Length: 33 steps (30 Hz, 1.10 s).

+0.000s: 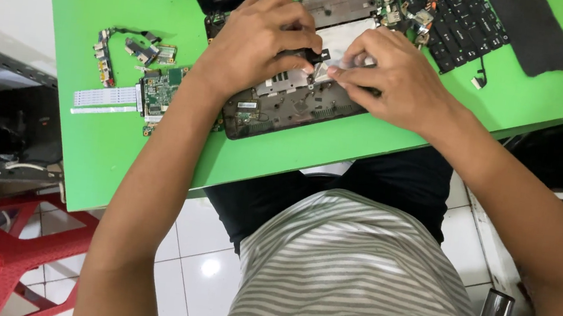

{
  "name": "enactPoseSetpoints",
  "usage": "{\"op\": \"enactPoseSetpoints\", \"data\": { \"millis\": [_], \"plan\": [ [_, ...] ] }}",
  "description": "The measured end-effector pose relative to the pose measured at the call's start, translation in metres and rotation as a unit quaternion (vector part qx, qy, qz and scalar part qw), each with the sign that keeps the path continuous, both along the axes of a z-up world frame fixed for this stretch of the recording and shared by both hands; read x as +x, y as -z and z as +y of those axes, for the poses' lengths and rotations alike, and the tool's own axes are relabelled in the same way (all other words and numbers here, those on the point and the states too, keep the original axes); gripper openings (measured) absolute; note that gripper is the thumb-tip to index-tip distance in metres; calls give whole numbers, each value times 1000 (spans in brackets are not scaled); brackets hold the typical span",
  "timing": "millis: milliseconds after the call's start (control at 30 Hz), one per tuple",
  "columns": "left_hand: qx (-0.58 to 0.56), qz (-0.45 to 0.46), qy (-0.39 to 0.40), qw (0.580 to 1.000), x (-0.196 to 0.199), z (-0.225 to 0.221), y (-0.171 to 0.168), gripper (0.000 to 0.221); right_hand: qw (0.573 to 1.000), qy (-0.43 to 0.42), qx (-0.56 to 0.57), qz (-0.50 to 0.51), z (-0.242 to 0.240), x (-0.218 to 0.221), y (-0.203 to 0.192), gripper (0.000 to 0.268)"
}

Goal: Disassembling a laptop by removing internal screws and extracting the hard drive and motherboard.

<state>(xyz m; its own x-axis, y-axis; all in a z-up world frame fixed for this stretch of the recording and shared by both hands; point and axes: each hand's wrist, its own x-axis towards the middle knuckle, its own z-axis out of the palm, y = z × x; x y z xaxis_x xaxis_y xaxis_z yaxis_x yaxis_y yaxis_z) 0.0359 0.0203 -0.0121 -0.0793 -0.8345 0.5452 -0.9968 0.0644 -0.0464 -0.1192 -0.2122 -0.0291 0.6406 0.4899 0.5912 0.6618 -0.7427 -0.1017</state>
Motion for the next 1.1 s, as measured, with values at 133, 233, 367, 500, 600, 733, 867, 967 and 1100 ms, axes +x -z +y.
{"op": "enactPoseSetpoints", "data": {
  "millis": [133,233,367,500,600,733,867,967,1100],
  "plan": [
    [22,98,-8,995,-9,0,-11,21,999,-20,30,16,-4,-2,1,28],
    [50,184,-17,981,-21,0,-23,26,997,-4,65,33,-2,-6,-2,18],
    [129,175,-88,972,-23,1,-18,40,996,-11,82,31,-3,-6,6,13],
    [125,140,-93,978,-23,-3,-15,43,997,-26,66,17,-4,-4,7,8],
    [112,143,-87,979,-20,-1,-12,47,996,-37,78,30,-1,-2,4,11],
    [92,129,-74,985,-11,-2,-5,50,994,-55,88,41,-3,0,3,10],
    [74,218,9,973,-6,6,-15,36,994,-45,77,60,-2,-3,1,10],
    [56,206,1,977,-5,7,-16,26,997,-28,58,28,0,-6,-2,12],
    [27,132,-28,990,-7,6,-15,15,1000,2,-8,-4,2,-8,-6,25]
  ]
}}
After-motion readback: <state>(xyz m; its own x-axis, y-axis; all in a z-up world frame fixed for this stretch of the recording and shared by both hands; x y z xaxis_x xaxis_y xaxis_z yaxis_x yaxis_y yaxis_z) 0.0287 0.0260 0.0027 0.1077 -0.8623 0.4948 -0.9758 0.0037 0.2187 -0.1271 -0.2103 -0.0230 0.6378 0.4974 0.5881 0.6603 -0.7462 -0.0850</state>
